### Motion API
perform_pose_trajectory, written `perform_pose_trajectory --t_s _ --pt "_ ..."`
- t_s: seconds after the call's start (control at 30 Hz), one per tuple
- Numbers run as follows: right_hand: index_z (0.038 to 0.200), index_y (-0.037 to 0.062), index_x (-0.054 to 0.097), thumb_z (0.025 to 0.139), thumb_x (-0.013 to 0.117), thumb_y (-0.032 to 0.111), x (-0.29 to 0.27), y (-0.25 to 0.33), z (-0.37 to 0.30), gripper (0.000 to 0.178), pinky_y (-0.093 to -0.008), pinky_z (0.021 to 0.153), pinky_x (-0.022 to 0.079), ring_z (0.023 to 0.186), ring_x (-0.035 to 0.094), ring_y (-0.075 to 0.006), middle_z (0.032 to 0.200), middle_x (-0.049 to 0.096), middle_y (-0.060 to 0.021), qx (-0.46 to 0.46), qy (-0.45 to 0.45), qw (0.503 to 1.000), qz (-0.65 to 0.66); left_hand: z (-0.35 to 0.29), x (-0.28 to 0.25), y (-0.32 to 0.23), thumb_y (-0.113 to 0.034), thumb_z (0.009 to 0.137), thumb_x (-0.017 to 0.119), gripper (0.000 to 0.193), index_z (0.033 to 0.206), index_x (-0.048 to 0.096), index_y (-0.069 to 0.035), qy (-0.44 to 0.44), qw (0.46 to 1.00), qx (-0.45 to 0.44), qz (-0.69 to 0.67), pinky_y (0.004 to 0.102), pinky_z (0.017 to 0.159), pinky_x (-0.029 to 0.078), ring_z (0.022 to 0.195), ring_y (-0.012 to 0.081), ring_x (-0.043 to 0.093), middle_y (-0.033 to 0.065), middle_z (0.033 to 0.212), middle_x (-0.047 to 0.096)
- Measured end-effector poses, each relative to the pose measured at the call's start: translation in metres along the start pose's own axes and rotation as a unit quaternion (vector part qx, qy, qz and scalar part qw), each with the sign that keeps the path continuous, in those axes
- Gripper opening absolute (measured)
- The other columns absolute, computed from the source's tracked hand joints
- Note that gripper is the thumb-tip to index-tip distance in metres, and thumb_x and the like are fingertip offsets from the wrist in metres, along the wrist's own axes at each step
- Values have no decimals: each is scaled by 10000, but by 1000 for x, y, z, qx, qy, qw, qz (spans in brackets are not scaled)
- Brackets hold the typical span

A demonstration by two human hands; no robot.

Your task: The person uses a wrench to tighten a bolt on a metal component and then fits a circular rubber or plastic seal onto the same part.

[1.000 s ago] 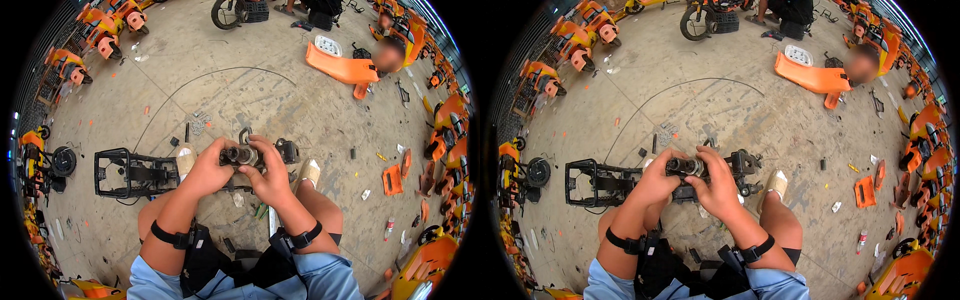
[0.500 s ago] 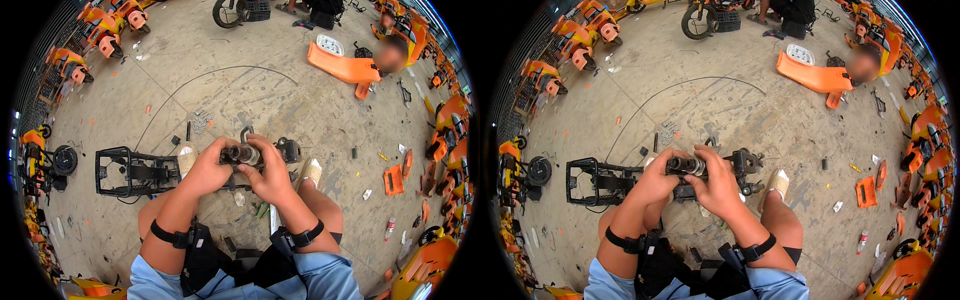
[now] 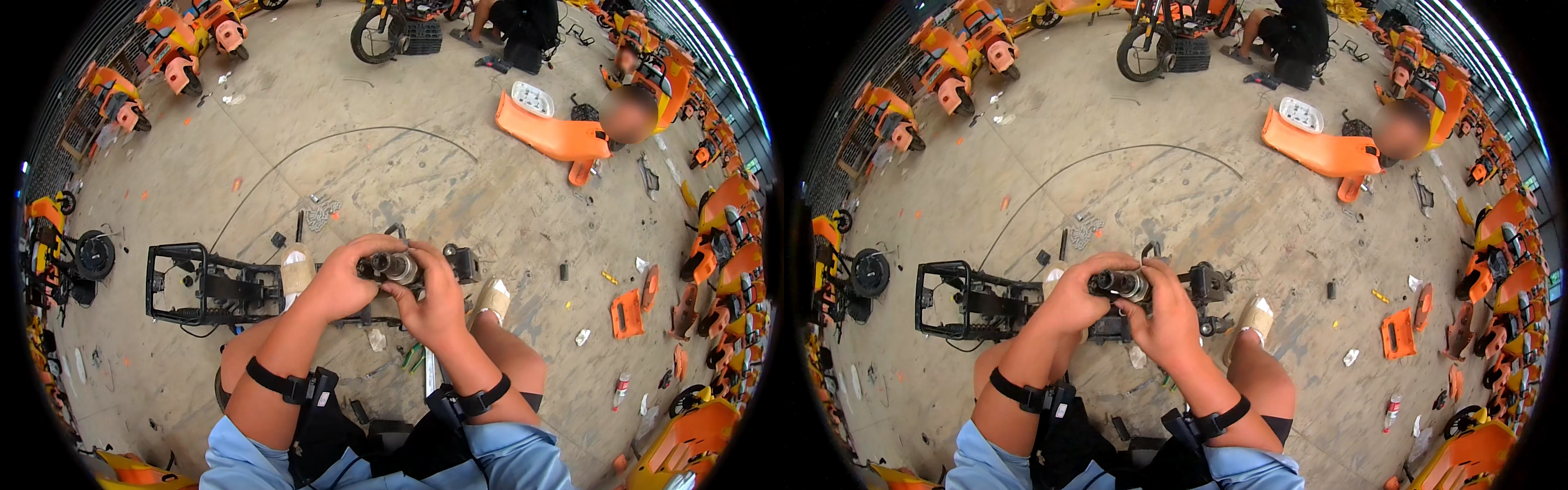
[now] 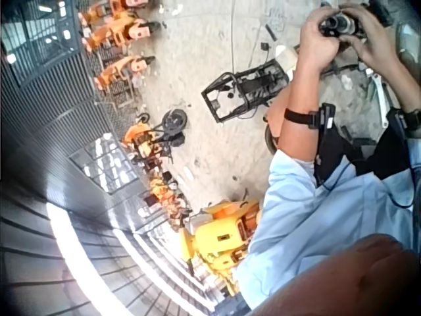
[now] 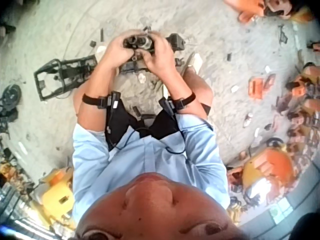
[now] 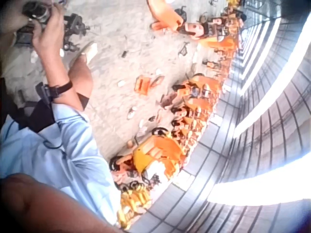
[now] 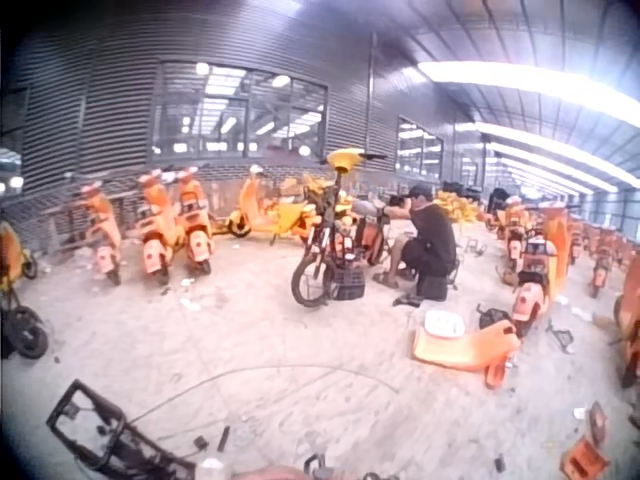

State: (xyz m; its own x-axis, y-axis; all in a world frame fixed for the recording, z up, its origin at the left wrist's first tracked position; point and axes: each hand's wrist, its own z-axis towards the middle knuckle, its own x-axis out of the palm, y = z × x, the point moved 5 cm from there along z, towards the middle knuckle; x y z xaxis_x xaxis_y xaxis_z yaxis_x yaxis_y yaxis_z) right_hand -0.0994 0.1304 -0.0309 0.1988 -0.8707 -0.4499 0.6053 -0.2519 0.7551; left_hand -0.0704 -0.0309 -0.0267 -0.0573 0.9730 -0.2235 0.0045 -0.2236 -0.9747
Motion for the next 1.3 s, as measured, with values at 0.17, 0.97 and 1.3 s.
perform_pose_trajectory --t_s 0.17,0.97,1.3 --pt "1450 -7 467 801 861 138 -5 -1 5 773 -473 1019 515 1224 613 -447 1443 557 -264 -14 93 995 -25 -5 0 7 168 727 615 513 1194 656 -39 -34 999 -29 30 340 1019 509 1187 225 646 96 1276 676" --pt "1509 39 362 828 819 13 2 -9 -11 821 -433 1029 534 1233 606 -358 1544 355 -240 4 1 999 39 -8 4 6 170 727 537 645 1341 630 -4 -2 989 -114 -90 345 1100 464 1295 211 598 137 1348 661" --pt "1554 55 319 746 910 56 4 -11 -12 1001 -427 1024 524 1193 618 -327 1489 405 -191 47 8 996 75 -7 12 17 151 757 503 737 1457 591 -59 14 972 -125 -199 336 1107 458 1344 197 576 98 1434 623"
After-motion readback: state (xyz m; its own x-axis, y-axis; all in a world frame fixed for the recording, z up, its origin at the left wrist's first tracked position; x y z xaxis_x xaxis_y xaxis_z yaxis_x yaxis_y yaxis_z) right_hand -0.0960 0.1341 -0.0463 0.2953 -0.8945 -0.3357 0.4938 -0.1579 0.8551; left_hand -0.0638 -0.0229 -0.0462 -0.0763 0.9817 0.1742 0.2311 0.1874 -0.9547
